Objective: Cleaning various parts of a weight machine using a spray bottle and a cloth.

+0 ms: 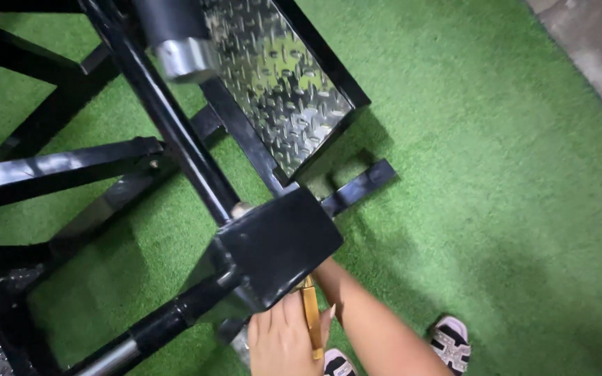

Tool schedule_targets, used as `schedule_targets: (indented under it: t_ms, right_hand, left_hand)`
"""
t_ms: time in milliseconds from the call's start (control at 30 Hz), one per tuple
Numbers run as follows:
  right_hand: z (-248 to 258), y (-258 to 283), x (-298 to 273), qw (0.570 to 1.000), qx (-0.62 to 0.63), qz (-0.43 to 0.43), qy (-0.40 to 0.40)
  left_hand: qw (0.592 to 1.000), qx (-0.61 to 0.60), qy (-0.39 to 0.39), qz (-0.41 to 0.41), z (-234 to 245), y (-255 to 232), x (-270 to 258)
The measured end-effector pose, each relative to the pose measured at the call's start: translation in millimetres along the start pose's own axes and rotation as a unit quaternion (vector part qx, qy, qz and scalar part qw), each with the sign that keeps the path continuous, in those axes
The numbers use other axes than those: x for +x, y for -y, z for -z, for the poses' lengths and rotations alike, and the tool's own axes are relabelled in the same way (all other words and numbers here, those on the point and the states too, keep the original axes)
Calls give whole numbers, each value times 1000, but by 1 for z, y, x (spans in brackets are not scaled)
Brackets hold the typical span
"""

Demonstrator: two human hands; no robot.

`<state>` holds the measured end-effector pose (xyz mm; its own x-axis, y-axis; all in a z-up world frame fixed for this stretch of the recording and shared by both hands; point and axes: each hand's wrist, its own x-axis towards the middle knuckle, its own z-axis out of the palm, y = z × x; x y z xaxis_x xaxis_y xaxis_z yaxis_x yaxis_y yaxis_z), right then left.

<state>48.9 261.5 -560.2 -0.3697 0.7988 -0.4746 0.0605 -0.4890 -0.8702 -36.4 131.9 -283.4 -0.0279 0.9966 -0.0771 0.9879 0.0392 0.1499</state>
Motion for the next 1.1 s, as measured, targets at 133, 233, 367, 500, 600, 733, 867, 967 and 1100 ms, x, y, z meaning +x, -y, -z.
schedule_targets:
  t_ms: [133,233,367,500,600,733,867,967,1100]
  right_hand:
    - [-18,-20,17,987,-159,35,7]
    - [-38,-137,47,984,-167,34,-54]
    - [-69,-98,9,978,103,92,-160]
    - [-39,-60,-24,982,19,97,-161]
    - [16,-9,-54,980,-64,93,-164]
    - [97,-18,-24,953,-172,107,-226]
    - [159,-42,10,903,-286,183,-261]
    - [131,-48,21,849,-441,163,-242]
    - [43,-71,6,811,-536,168,-162]
  left_hand:
    - [1000,10,22,6,-22,9,-9]
    - [999,13,-30,-13,-32,18,-13]
    - [975,-201,35,87,-75,6,-1]
    - [977,-192,-52,72,-60,-50,40]
    - [963,-215,11,164,-78,-59,63]
    - [955,-219,21,201,-88,-57,90]
    - [968,-182,-5,170,-100,-51,97]
    - [975,-146,-20,165,-100,-49,101]
    - [970,-161,-16,180,-101,-47,105]
